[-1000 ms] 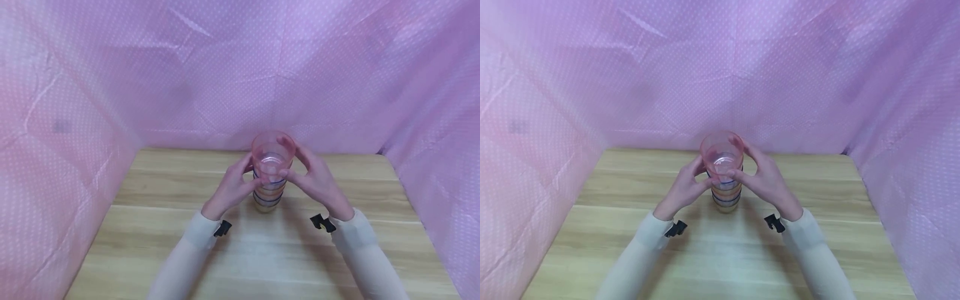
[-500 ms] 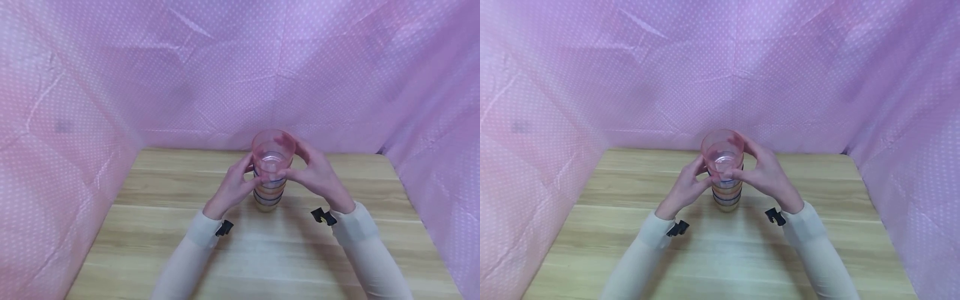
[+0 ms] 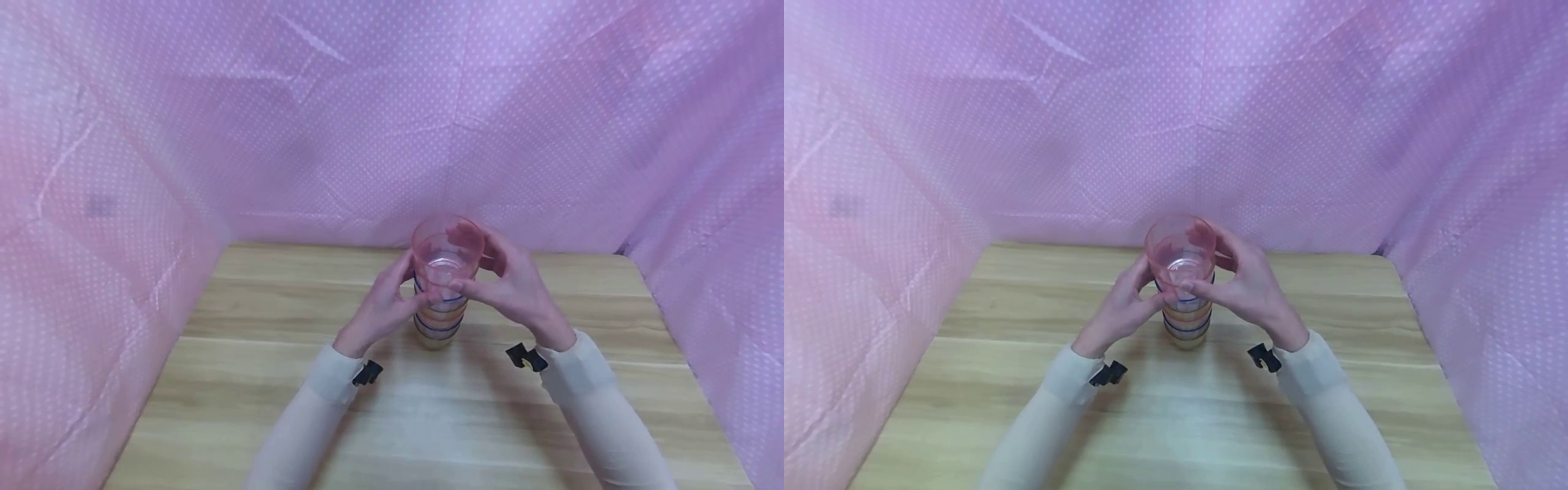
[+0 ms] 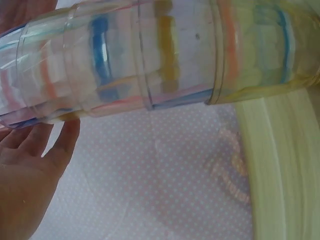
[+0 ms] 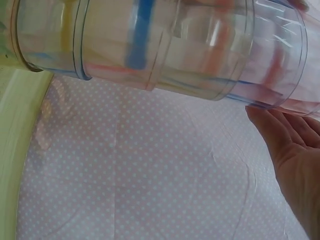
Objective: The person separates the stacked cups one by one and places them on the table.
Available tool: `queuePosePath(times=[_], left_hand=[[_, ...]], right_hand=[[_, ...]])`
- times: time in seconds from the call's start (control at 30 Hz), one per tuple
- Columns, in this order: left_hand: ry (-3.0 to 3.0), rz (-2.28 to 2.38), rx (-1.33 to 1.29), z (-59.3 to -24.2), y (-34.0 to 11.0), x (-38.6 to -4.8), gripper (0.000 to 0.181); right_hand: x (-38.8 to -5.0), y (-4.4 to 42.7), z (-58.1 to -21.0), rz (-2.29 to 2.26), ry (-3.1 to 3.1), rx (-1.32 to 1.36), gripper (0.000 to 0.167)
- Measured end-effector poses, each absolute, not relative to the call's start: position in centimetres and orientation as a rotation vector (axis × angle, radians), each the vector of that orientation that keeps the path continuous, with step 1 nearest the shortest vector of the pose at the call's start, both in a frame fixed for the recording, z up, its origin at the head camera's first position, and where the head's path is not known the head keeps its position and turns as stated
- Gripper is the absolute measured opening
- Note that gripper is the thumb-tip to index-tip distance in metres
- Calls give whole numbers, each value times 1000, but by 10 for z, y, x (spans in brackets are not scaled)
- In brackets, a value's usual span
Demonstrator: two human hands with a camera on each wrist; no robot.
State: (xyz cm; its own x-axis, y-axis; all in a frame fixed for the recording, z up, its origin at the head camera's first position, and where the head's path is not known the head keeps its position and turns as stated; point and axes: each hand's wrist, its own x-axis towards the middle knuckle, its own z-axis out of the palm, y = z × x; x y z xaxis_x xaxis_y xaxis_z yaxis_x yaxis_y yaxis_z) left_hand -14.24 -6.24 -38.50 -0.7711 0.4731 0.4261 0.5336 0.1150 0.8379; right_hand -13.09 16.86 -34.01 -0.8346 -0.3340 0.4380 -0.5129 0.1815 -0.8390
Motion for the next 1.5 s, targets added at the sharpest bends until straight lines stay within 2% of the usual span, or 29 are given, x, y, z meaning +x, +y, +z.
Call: queuePosePath(times=[0.43, 0.67, 0.87, 1.13, 1.5], left_hand=[[-2334, -1738, -1014, -391, -66, -138, 66], [-2287, -1704, -1062, -393, -65, -138, 66], [-2273, -1713, -1065, -395, -63, -140, 66], [-2290, -1703, -1035, -394, -62, -142, 91], [-2278, -1678, -1061, -392, -62, -145, 93]], right_hand=[[-129, 163, -347, 1756, -2246, 846, 84], [-130, 164, -341, 1653, -2343, 867, 102], [-131, 162, -339, 1630, -2309, 895, 91], [-134, 160, -341, 1672, -2243, 855, 87], [-133, 162, -344, 1753, -2175, 816, 86]])
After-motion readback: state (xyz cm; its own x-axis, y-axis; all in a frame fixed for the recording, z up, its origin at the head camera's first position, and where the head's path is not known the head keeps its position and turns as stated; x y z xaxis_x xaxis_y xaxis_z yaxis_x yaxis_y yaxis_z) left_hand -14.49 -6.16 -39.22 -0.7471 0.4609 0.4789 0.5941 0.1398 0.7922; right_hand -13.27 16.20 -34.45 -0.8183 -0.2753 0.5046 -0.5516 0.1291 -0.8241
